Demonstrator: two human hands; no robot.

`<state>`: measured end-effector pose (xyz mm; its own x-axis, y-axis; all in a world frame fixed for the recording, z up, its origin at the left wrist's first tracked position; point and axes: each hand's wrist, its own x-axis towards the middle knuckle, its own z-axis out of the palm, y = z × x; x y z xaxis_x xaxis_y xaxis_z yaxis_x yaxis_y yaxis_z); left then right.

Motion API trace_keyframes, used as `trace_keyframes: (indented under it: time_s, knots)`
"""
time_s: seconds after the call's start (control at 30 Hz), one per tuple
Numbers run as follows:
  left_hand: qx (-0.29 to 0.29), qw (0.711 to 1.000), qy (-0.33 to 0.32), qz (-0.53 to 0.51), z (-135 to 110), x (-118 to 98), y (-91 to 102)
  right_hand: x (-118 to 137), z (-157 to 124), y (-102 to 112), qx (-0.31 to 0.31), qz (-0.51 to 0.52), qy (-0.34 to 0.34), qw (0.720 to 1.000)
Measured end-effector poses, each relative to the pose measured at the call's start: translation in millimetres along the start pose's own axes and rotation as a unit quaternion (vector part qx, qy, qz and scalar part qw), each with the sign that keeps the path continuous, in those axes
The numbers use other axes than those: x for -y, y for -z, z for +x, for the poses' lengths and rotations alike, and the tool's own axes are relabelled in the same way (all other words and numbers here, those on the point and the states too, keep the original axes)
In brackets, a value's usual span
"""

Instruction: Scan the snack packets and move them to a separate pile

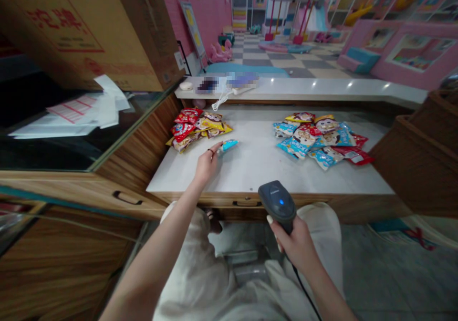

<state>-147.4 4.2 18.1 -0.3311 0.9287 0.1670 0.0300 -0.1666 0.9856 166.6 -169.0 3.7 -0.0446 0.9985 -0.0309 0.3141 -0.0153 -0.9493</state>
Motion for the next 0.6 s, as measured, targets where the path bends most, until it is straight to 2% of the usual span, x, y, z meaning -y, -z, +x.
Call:
trace_keyframes:
  time_s: [0.1, 0.17, 0.33, 0.47, 0.6]
  knots:
    - [-0.009, 0.999, 0.023, -0.035, -14, -9, -3.4, 2, 1, -3, 0.007, -0.004, 0.008, 1.0]
    - [0.01, 0.995, 0.058, -0.075, -19, -8, -5.4, 3, 1, -5, 0.005, -0.006, 0.016, 1.0]
    - [0.059, 0.966, 0.15, -0.2, -26, 11, -12.2, 8, 3, -8, -0.001, -0.006, 0.026, 1.0]
    - [0.072, 0.966, 0.151, -0.198, -32, 26, -20.1, 19, 4, -10, 0.014, -0.001, 0.023, 1.0]
    - [0.084, 0.976, 0.127, -0.157, -35, 28, -25.5, 28, 8, -16, 0.034, -0.007, 0.021, 0.999]
